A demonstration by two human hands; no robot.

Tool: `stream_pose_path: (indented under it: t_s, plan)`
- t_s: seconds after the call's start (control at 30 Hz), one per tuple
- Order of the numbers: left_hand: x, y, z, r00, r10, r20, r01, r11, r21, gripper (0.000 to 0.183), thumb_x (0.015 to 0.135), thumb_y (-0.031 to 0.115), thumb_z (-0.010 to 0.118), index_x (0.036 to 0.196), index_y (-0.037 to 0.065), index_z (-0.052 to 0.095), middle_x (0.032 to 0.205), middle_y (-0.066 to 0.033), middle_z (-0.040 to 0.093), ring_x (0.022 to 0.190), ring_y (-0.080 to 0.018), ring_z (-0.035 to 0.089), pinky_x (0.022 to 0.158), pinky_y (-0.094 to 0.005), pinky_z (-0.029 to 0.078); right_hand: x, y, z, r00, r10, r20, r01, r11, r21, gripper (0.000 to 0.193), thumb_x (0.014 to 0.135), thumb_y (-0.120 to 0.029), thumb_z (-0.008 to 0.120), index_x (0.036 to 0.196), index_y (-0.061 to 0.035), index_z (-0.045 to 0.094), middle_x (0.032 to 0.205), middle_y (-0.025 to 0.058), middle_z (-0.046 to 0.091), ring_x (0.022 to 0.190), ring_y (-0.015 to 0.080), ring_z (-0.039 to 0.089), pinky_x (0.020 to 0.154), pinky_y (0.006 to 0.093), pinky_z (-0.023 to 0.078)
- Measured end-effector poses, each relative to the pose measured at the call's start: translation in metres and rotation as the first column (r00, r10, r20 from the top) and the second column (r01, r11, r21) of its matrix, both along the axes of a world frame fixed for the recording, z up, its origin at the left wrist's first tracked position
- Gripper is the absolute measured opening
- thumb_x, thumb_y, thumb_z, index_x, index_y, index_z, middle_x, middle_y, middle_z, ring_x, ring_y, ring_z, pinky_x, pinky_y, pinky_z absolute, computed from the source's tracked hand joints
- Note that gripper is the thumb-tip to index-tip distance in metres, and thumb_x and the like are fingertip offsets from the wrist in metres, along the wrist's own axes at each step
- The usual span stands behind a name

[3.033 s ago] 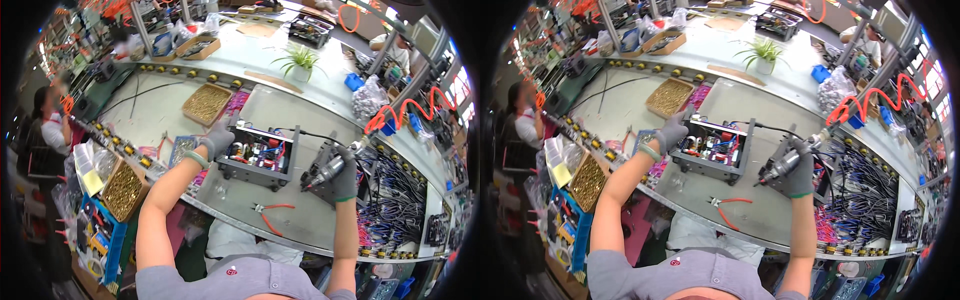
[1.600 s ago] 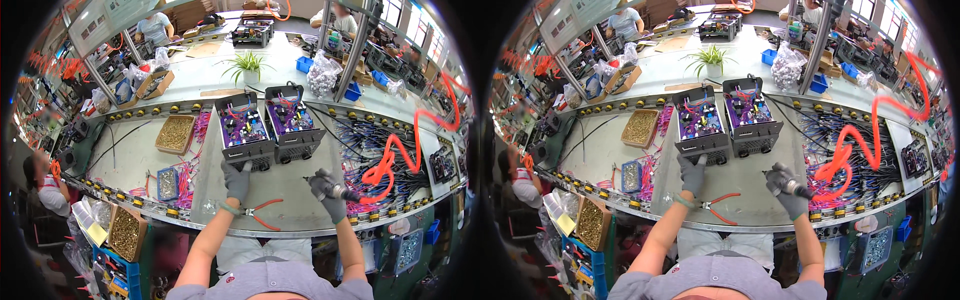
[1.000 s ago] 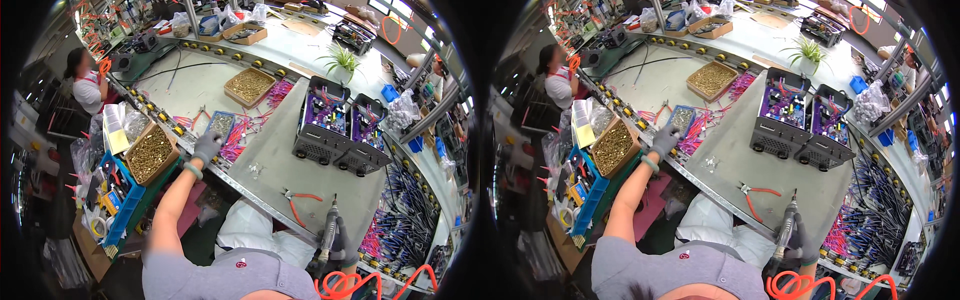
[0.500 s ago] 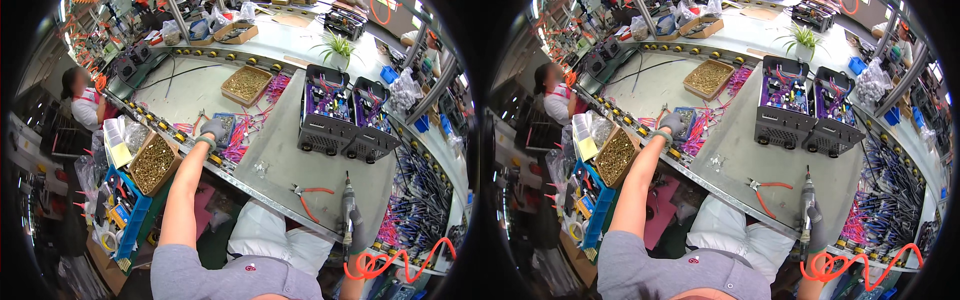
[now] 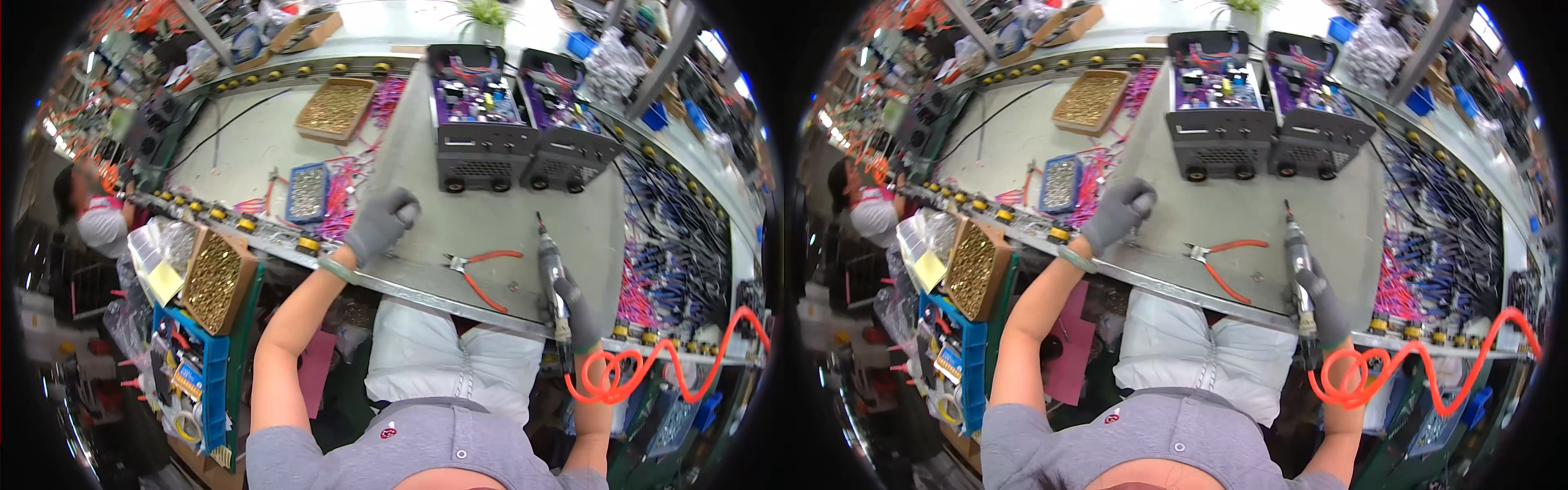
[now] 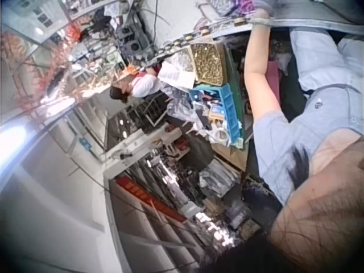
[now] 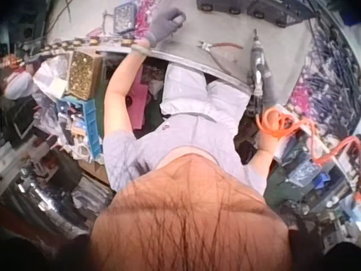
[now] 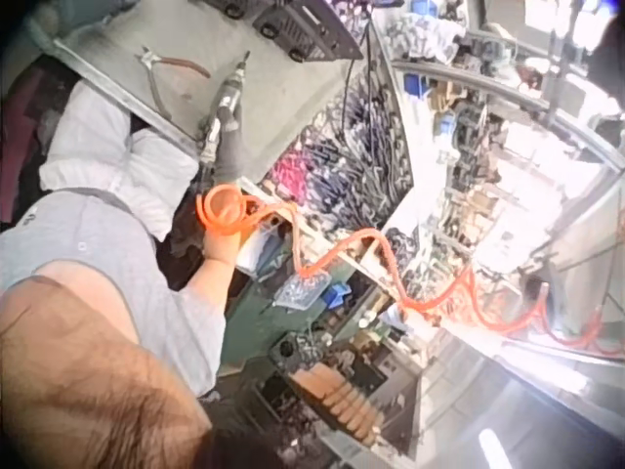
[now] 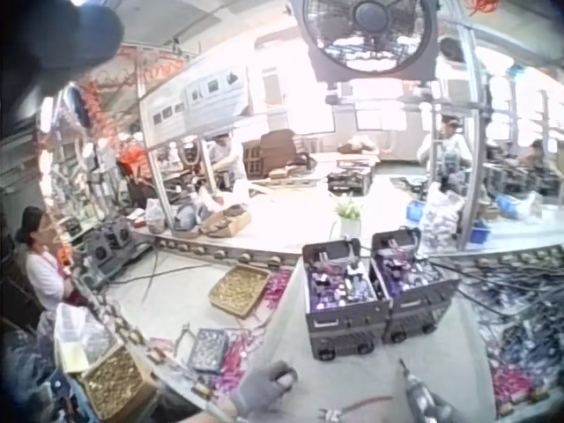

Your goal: The person assembles electronic devices on a workbench, using a pneumatic screwdriver to secure screws into the chassis of two open metal boxes containing circuit boards. The person handles the devices and tools with gloved hands, occasionally adjusting the position of the units on the table.

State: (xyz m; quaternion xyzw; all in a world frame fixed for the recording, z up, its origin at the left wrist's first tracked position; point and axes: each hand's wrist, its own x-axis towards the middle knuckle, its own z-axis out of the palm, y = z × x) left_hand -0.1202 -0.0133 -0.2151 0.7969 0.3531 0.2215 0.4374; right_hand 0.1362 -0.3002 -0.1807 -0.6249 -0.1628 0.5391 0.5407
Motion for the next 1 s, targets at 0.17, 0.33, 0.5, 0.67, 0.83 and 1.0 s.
stream_pose_path:
  t_s: [0.17, 0.33, 0.5, 0.67, 0.83, 1.0]
  plan:
    - [0.049, -0.044, -0.03, 0.958, -0.124, -0.258, 0.229, 0.873, 0.432, 0.018, 0.085, 0.019, 0.065, 0.098, 0.007, 0.067, 0.086, -0.0106, 0.067, 0.082, -0.0278, 0.066, 0.077, -0.0355, 0.051, 0.005, -0.003, -0.002, 0.99, -0.097, -0.097, 0.092, 0.994, -0.061, 0.059, 0.087, -0.041, 0.061, 0.135, -0.0097, 0.047, 0.066, 0.002, 0.057, 0.047, 0.0093, 0.053, 0.042, 0.0223, 0.046]
    - [0.045, -0.027, -0.023, 0.976, -0.112, -0.185, 0.105, 0.993, -0.047, 0.017, 0.085, 0.018, 0.064, 0.096, 0.007, 0.07, 0.088, -0.0099, 0.068, 0.084, -0.0254, 0.066, 0.078, -0.0367, 0.051, 0.003, -0.002, -0.008, 0.998, -0.037, -0.048, 0.04, 0.998, 0.053, 0.064, 0.084, -0.044, 0.064, 0.134, -0.0075, 0.047, 0.067, 0.0021, 0.055, 0.048, 0.0098, 0.053, 0.042, 0.0228, 0.045]
    - [0.031, -0.019, -0.013, 0.997, 0.048, 0.065, -0.016, 0.902, -0.432, 0.021, 0.091, 0.02, 0.059, 0.098, 0.002, 0.067, 0.077, -0.0008, 0.059, 0.069, -0.0112, 0.055, 0.063, -0.0271, 0.046, -0.009, -0.014, -0.014, 0.994, 0.017, 0.111, -0.036, 0.984, 0.172, 0.066, 0.083, -0.038, 0.066, 0.133, -0.0017, 0.043, 0.072, 0.0047, 0.055, 0.054, 0.0116, 0.055, 0.047, 0.0252, 0.044]
    - [0.008, -0.027, 0.016, 0.98, 0.119, 0.162, 0.043, 0.663, -0.748, 0.017, 0.098, 0.023, 0.049, 0.097, 0.007, 0.055, 0.07, 0.0045, 0.044, 0.057, -0.0029, 0.038, 0.047, -0.0183, 0.031, -0.041, -0.008, 0.012, 0.979, 0.189, -0.075, -0.174, 0.97, 0.17, 0.061, 0.073, -0.02, 0.068, 0.127, -0.0011, 0.046, 0.079, 0.0076, 0.058, 0.063, 0.0129, 0.057, 0.054, 0.0273, 0.048]
    - [0.009, -0.048, 0.027, 0.92, 0.266, 0.286, 0.143, 0.453, -0.88, 0.018, 0.098, 0.024, 0.048, 0.097, 0.006, 0.053, 0.071, 0.003, 0.045, 0.054, -0.0055, 0.038, 0.047, -0.019, 0.031, -0.068, 0.012, 0.038, 0.923, 0.338, -0.185, -0.302, 0.933, 0.195, 0.068, 0.067, -0.01, 0.063, 0.132, 0.0002, 0.044, 0.088, 0.0052, 0.055, 0.075, 0.0115, 0.054, 0.064, 0.0272, 0.047]
    - [0.008, -0.049, 0.029, 0.967, 0.145, 0.209, 0.073, 0.629, -0.774, 0.022, 0.097, 0.024, 0.05, 0.095, 0.004, 0.058, 0.069, 0.002, 0.049, 0.054, -0.0062, 0.042, 0.048, -0.0206, 0.034, -0.076, 0.015, 0.043, 0.915, 0.382, -0.132, -0.352, 0.914, 0.201, 0.07, 0.068, -0.012, 0.064, 0.133, 0.0005, 0.044, 0.092, 0.0035, 0.053, 0.078, 0.009, 0.052, 0.068, 0.0257, 0.046]
